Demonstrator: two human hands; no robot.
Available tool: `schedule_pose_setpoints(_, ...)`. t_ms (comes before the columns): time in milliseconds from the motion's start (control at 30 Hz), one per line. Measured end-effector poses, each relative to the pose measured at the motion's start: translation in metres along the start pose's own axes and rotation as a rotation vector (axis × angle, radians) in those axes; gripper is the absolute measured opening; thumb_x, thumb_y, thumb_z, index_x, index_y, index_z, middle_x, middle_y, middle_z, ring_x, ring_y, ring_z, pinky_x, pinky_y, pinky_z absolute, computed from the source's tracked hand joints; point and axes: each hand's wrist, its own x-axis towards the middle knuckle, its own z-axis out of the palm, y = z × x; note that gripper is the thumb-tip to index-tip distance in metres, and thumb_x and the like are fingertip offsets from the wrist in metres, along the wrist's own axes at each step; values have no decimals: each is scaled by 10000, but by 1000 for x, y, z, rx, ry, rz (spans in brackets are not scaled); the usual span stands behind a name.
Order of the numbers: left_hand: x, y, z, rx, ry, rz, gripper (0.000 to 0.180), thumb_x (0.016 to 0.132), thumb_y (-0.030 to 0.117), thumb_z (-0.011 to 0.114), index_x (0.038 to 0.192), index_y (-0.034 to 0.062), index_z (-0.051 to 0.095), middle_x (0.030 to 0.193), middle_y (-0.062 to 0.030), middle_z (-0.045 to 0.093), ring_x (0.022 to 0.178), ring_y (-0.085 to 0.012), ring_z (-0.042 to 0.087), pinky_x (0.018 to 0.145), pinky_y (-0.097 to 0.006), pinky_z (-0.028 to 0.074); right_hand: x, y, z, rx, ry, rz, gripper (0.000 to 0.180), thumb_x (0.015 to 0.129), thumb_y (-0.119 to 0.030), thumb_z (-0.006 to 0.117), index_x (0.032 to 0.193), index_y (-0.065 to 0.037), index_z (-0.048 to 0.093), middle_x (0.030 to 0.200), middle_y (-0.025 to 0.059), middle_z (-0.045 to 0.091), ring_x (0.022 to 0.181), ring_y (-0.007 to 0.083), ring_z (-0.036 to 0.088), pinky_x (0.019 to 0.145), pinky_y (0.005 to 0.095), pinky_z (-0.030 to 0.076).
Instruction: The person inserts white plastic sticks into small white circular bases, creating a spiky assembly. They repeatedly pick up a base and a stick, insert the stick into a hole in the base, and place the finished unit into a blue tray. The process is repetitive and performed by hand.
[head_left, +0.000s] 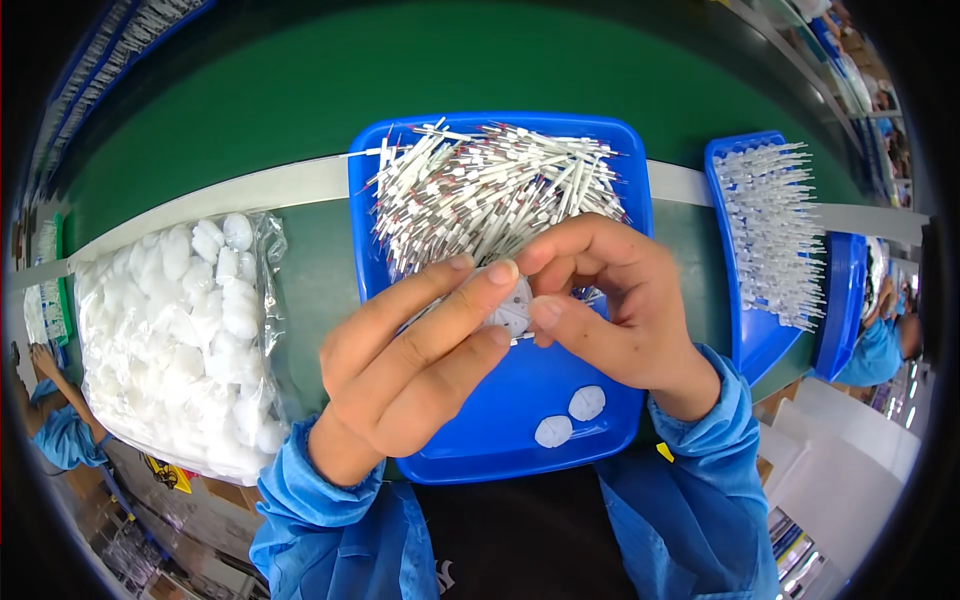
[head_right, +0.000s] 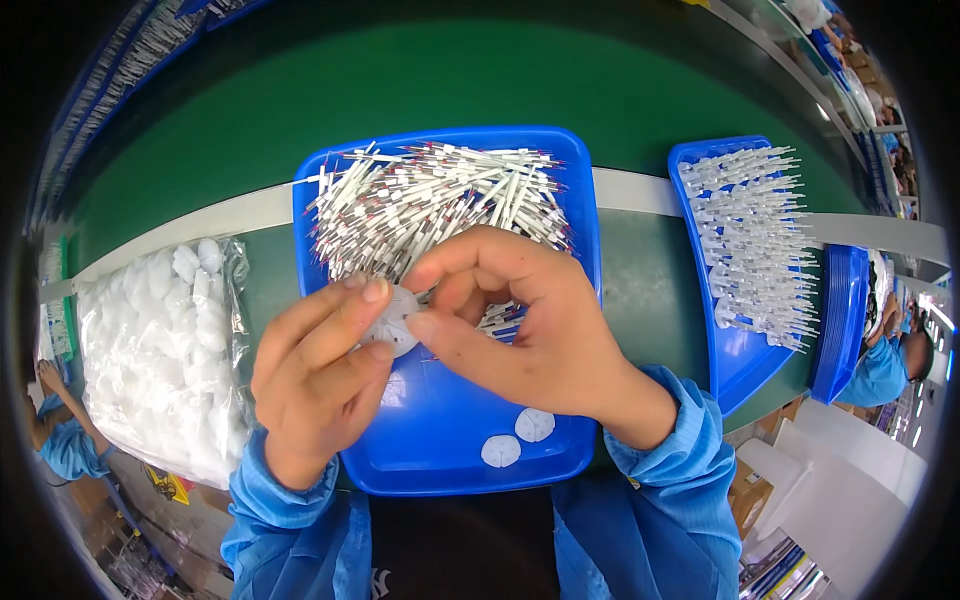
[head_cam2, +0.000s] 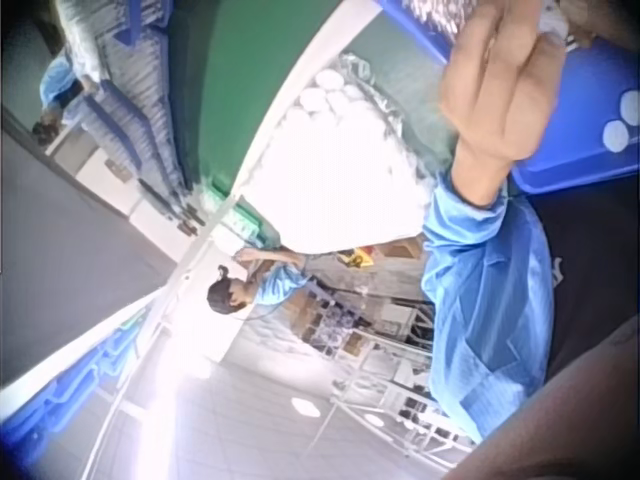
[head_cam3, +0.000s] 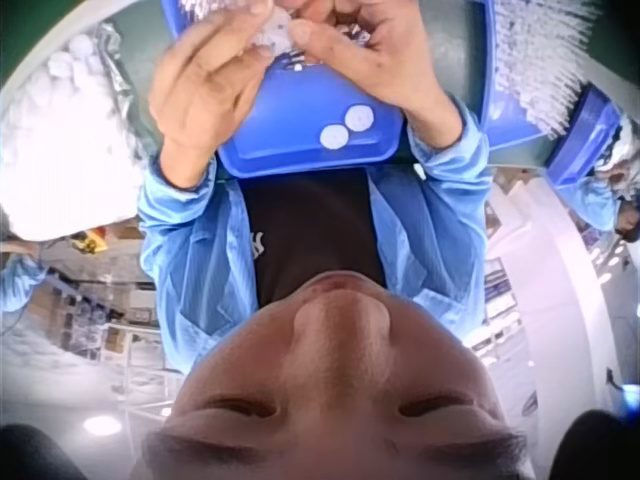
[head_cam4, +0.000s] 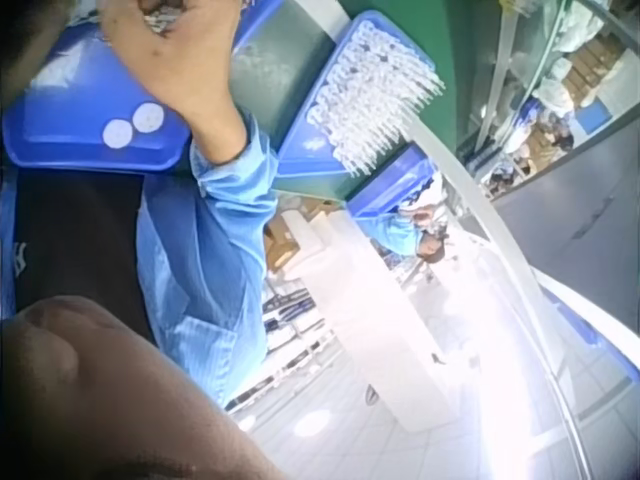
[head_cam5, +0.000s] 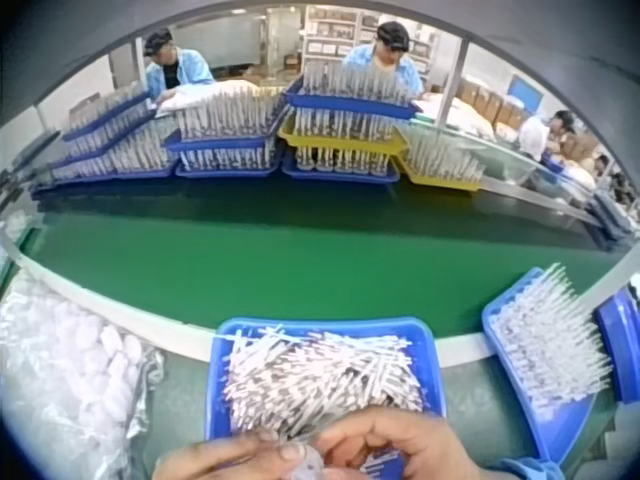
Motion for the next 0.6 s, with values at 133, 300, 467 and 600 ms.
schedule_pose_setpoints(133, -2, 0, 0, -73, -16, -6, 193, 784, 40, 885, 922, 22, 752, 1228, -162, 814, 1098, -338, 793, 819, -344, 706, -2, 0, 2, 132, 23, 76, 199, 1010, -1, 769, 1191, 19, 690, 899, 62, 769, 821, 106, 759, 722, 252, 580)
schedule_pose_setpoints(300, 0, 6, -5, -45, -85, 18, 216, 796, 14, 907, 929, 34, 737, 1244, -171, 803, 1136, -361, 786, 854, -366, 697, -1, 1, 0, 175, 17, 155, 203, 1001, 9, 776, 1175, 13, 673, 917, 62, 776, 865, 115, 776, 750, 259, 594)
schedule_pose_setpoints(467, 5, 8, -8, -9, -90, 27, 204, 787, 22, 915, 899, 45, 746, 1225, -144, 813, 1122, -325, 785, 834, -333, 702, -4, 3, -3, 172, -28, 77, 309, 966, 30, 804, 1236, 7, 658, 1028, 66, 779, 979, 118, 771, 851, 270, 601)
schedule_pose_setpoints(600, 3, 7, -6, 8, -70, 43, 204, 781, 11, 913, 886, 48, 743, 1223, -139, 814, 1120, -319, 783, 823, -327, 699, -5, 2, 2, 217, -21, 54, 355, 947, 47, 811, 1261, 2, 652, 1073, 64, 766, 1027, 116, 761, 905, 280, 603)
